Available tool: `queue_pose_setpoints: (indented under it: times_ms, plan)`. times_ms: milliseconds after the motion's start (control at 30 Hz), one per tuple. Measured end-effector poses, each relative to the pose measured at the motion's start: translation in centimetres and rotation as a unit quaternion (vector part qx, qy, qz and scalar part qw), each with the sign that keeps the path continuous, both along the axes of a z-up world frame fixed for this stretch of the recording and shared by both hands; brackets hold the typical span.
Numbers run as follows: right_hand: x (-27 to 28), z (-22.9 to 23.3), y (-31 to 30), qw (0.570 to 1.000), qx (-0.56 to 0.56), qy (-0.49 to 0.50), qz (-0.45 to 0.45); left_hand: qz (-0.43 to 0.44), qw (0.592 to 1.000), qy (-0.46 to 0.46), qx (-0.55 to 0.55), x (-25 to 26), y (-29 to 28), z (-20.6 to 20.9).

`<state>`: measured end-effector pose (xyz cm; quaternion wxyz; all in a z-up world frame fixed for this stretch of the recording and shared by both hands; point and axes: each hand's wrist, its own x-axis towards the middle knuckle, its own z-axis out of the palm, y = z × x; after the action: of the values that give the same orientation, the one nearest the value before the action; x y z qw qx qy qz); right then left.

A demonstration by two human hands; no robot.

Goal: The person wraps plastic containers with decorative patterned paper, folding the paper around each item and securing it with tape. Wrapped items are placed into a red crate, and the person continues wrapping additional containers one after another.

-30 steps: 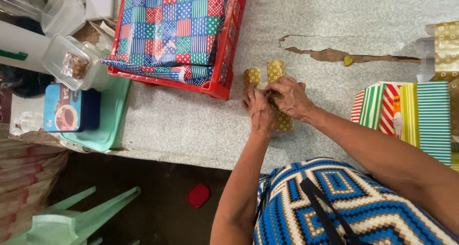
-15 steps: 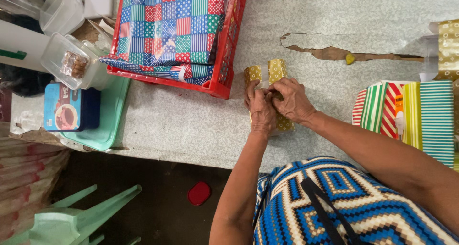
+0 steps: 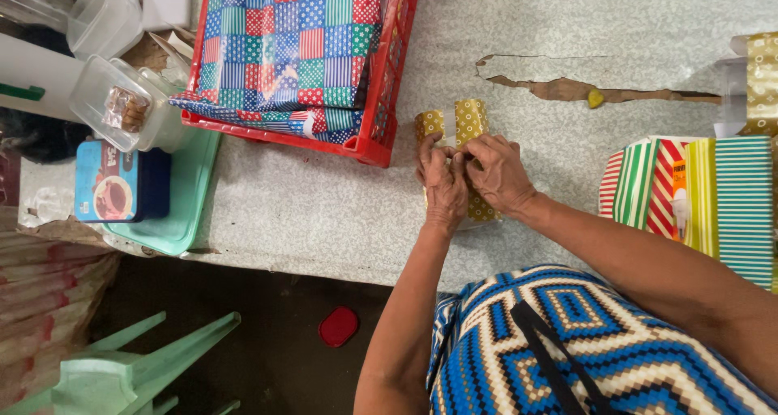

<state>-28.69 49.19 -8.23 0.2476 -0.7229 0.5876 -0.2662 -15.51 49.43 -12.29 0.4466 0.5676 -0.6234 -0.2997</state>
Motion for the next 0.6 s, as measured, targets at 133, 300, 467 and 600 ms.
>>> queue_pose_setpoints:
  times_ms: [133,300,467,600]
  plan:
    - [0.1,0.2,-0.4,0.992,-0.006,-0.123,-0.003,0.021,0.993,0.118,-0.014,0.3,0.0,-0.2]
    - [-0.1,-0.1,-0.7,0.980,0.026,-0.185,-0.065,0.058,0.998,0.009,-0.022,0.9,1.0,0.4]
    - [-0.1,-0.4,-0.6,0.986,-0.007,-0.159,-0.051,0.099,0.976,-0.192,0.039,0.2,1.1,1.5]
    - [0.0,-0.3,-0.6,0.985,-0.003,-0.166,-0.046,0.077,0.972,-0.219,0.032,0.0,1.2,1.3]
